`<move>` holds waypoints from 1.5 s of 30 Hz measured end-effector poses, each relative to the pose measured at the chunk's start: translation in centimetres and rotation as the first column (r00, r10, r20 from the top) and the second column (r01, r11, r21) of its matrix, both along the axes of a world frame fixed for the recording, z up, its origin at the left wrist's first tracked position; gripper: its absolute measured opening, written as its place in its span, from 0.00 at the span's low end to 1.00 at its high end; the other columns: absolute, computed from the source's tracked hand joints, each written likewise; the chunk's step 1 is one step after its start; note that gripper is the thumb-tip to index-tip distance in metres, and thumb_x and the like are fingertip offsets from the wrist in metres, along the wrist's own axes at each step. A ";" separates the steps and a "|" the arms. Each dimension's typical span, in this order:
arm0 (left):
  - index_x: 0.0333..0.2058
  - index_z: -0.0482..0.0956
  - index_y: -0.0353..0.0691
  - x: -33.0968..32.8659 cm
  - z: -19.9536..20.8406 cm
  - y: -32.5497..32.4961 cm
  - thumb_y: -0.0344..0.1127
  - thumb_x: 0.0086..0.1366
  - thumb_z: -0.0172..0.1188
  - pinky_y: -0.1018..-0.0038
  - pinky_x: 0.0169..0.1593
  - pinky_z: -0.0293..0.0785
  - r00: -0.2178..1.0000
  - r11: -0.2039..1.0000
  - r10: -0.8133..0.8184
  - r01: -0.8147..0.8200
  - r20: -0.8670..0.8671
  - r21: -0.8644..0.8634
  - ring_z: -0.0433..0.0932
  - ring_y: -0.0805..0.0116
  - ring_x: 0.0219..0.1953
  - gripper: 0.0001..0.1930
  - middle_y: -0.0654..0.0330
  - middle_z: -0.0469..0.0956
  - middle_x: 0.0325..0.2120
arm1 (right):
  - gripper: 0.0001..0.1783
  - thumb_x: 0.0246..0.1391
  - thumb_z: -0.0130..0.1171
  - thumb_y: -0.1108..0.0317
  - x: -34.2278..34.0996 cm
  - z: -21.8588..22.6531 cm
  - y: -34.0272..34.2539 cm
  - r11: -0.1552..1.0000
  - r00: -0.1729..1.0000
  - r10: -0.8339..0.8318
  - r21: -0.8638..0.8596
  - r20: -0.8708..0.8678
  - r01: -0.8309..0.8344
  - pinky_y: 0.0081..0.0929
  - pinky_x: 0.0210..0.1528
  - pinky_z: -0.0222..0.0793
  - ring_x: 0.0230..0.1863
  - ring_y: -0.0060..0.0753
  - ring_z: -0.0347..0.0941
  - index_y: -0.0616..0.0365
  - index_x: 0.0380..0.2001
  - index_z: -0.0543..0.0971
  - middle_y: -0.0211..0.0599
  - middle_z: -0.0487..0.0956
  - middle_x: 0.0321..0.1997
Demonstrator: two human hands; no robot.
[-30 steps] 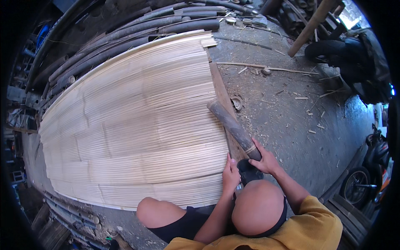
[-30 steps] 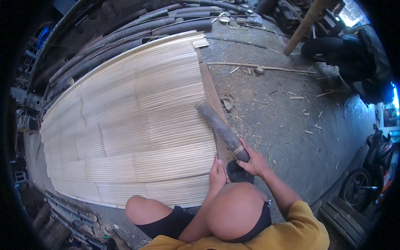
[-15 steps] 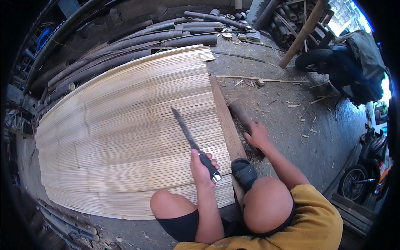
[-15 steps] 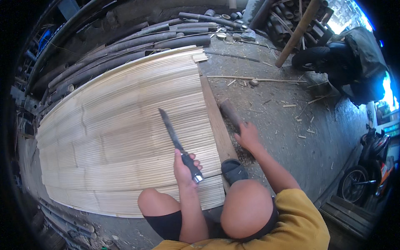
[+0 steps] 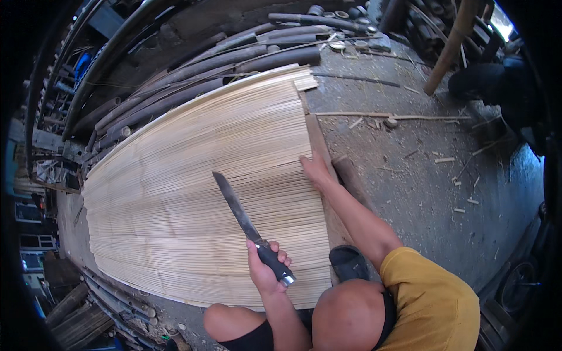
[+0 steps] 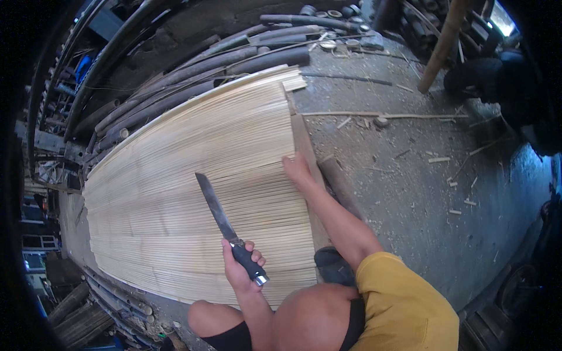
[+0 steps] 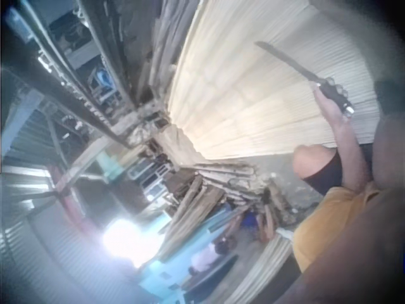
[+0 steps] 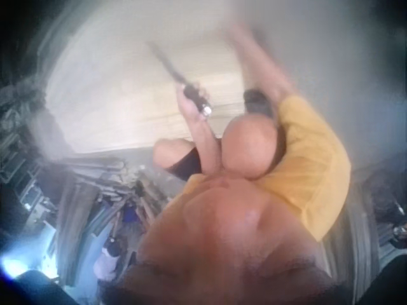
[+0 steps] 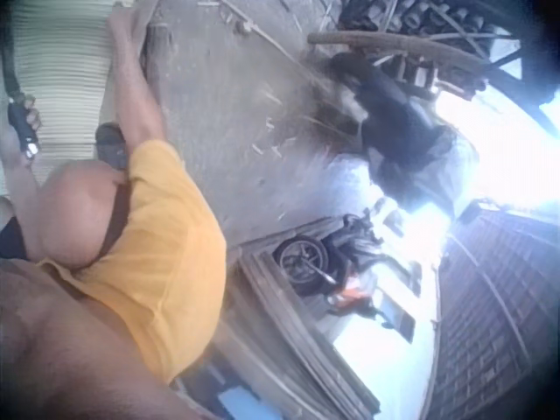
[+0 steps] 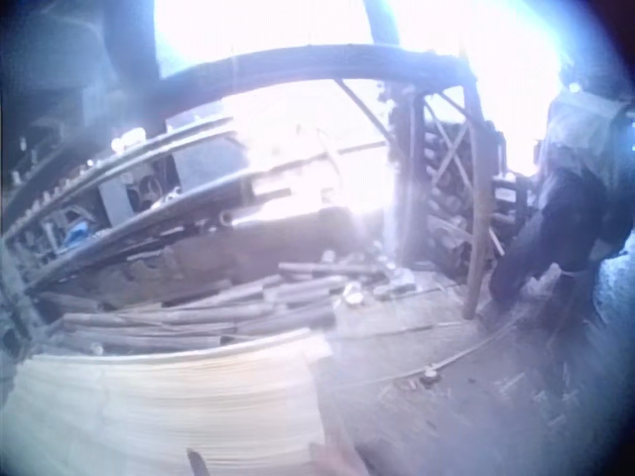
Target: The person uses a knife and a wooden mallet to split a large bamboo sheet into thin strips. They repeatedly position the knife and strike it with the mallet to drive the blade through the bamboo, then separate the resulting strips.
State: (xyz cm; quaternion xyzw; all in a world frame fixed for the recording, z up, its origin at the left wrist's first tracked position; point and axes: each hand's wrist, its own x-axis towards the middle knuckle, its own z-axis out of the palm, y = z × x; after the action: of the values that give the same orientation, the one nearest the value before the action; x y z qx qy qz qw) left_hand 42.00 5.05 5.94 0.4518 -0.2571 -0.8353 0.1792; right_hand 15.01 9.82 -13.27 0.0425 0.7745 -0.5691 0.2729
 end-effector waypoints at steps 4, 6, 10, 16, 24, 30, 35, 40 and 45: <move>0.37 0.70 0.42 -1.4 2.1 -0.1 0.60 0.78 0.43 0.72 0.24 0.71 0.993 0.988 -0.113 0.109 -0.032 -0.109 0.71 0.71 0.22 0.25 0.60 0.72 0.27 | 0.26 0.66 0.59 0.57 9.1 7.0 3.5 0.953 0.955 0.205 -0.178 -0.213 -0.244 0.42 0.59 0.69 0.58 0.51 0.76 0.67 0.56 0.70 0.58 0.78 0.55; 0.37 0.70 0.42 -3.5 2.8 0.4 0.59 0.78 0.43 0.72 0.24 0.71 0.984 0.967 -0.181 0.177 -0.006 -0.183 0.71 0.71 0.22 0.24 0.59 0.72 0.28 | 0.25 0.67 0.59 0.61 13.4 6.3 6.9 0.925 0.964 0.208 -0.286 -0.168 -0.249 0.38 0.60 0.68 0.58 0.43 0.74 0.68 0.58 0.70 0.52 0.79 0.54; 0.40 0.71 0.40 -6.4 1.0 1.0 0.58 0.79 0.43 0.72 0.23 0.73 0.950 0.934 -0.311 0.303 -0.012 -0.187 0.72 0.70 0.21 0.25 0.59 0.73 0.28 | 0.25 0.66 0.61 0.63 17.3 4.6 12.3 0.930 0.941 0.297 -0.273 0.165 -0.245 0.36 0.58 0.71 0.54 0.34 0.76 0.69 0.59 0.70 0.47 0.80 0.51; 0.71 0.59 0.45 -6.9 -6.2 1.5 0.51 0.81 0.42 0.73 0.30 0.77 0.936 0.910 -0.337 0.351 0.100 -0.220 0.75 0.71 0.25 0.28 0.60 0.74 0.26 | 0.25 0.61 0.63 0.54 16.1 6.0 15.9 0.530 0.586 0.757 0.251 0.290 -0.810 0.43 0.53 0.74 0.47 0.55 0.79 0.60 0.54 0.77 0.53 0.82 0.43; 0.71 0.60 0.36 -5.1 -14.7 4.0 0.51 0.81 0.40 0.68 0.47 0.76 0.967 0.890 -0.097 0.190 0.235 -0.414 0.78 0.66 0.34 0.30 0.57 0.77 0.26 | 0.37 0.59 0.63 0.54 -2.4 1.4 1.5 0.857 0.689 0.455 0.487 -0.564 -0.168 0.57 0.74 0.52 0.72 0.72 0.55 0.57 0.69 0.66 0.76 0.58 0.70; 0.74 0.52 0.34 -2.8 -16.5 3.1 0.50 0.82 0.36 0.62 0.64 0.67 0.961 0.862 0.053 0.093 0.271 -0.498 0.79 0.54 0.51 0.32 0.52 0.79 0.29 | 0.35 0.63 0.56 0.46 -8.7 2.0 -10.4 0.921 0.940 0.234 0.366 -0.247 -0.133 0.65 0.76 0.38 0.75 0.77 0.45 0.40 0.71 0.66 0.78 0.52 0.73; 0.74 0.51 0.33 -5.4 -18.3 2.8 0.52 0.81 0.37 0.63 0.65 0.64 0.975 0.854 0.065 0.055 0.211 -0.517 0.77 0.51 0.57 0.33 0.49 0.79 0.31 | 0.36 0.65 0.50 0.40 -16.5 -0.7 -10.5 0.978 0.911 0.209 0.103 -0.356 -0.184 0.67 0.77 0.30 0.78 0.77 0.39 0.36 0.73 0.64 0.73 0.51 0.75; 0.73 0.53 0.32 -6.0 -18.4 1.5 0.53 0.81 0.37 0.62 0.63 0.66 0.968 0.834 0.125 0.017 0.217 -0.552 0.77 0.49 0.58 0.34 0.48 0.79 0.31 | 0.38 0.68 0.40 0.35 -7.6 -2.5 -10.5 0.688 0.444 0.702 0.691 -0.557 -0.220 0.66 0.77 0.27 0.82 0.55 0.37 0.36 0.75 0.61 0.56 0.50 0.80; 0.73 0.54 0.33 -6.9 -18.2 0.4 0.53 0.80 0.42 0.64 0.60 0.72 0.983 0.844 -0.023 0.118 0.184 -0.523 0.82 0.53 0.48 0.34 0.51 0.81 0.31 | 0.37 0.70 0.37 0.37 -11.6 -2.8 -10.7 0.592 0.359 0.789 0.775 -0.499 -0.222 0.62 0.79 0.27 0.83 0.46 0.36 0.35 0.77 0.55 0.45 0.44 0.83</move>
State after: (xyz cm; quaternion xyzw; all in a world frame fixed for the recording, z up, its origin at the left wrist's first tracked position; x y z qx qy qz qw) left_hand 35.12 5.46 -12.30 0.4447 -0.5088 -0.6957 0.2437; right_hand 3.38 -0.85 -16.12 -0.4009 0.9070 -0.1258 0.0278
